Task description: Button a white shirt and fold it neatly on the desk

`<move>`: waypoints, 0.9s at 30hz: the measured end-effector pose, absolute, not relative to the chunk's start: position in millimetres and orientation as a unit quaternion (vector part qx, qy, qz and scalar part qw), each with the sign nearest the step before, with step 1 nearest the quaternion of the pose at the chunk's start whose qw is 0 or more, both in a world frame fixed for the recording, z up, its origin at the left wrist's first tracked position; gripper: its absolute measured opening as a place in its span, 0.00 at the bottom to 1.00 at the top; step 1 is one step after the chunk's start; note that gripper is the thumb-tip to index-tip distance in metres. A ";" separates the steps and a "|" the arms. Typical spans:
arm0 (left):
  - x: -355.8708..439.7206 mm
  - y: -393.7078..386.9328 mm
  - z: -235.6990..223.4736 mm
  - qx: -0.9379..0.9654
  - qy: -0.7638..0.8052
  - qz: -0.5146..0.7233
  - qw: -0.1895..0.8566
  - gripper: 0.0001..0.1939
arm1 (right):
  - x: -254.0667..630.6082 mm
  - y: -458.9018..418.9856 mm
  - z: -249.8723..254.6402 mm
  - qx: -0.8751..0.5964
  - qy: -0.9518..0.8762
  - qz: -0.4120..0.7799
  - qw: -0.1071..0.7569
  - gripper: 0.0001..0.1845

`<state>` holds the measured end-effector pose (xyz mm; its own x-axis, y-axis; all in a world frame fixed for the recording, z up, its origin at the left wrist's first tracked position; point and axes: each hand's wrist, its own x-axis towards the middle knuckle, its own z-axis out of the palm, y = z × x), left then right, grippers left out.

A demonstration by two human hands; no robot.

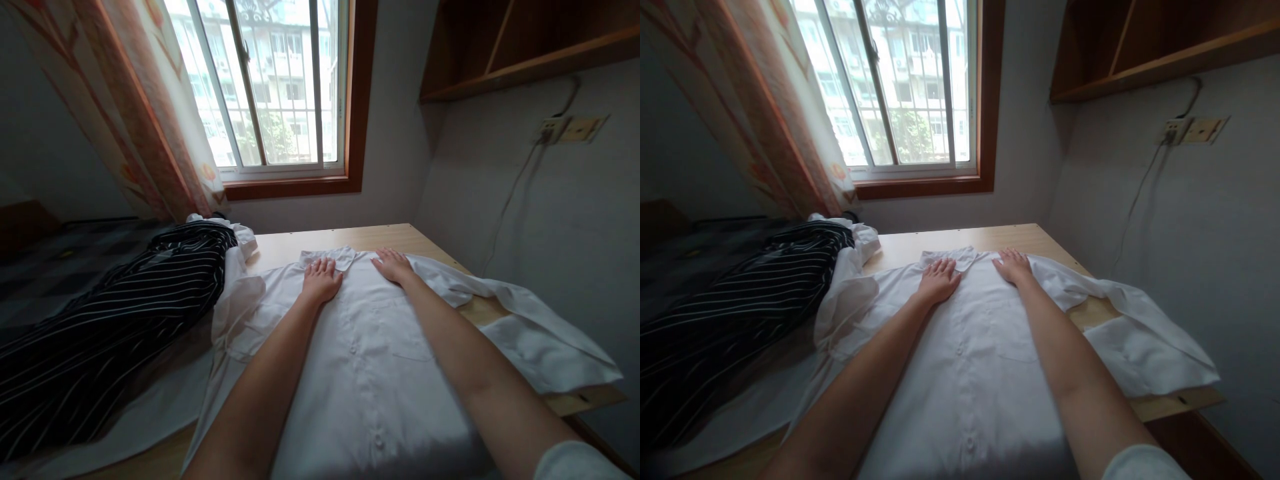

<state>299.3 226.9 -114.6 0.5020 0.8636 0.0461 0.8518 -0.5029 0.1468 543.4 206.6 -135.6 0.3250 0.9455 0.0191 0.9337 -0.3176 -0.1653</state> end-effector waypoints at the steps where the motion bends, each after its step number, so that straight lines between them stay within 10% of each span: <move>1: 299.3 226.7 -114.3 0.865 0.496 0.057 0.052 0.36 | 546.1 205.5 -135.2 -0.809 -0.583 0.041 0.072 0.36; 27: 291.5 227.4 -114.7 0.927 0.367 0.076 0.020 0.29 | 561.2 201.6 -134.4 -0.826 -0.555 0.046 0.080 0.34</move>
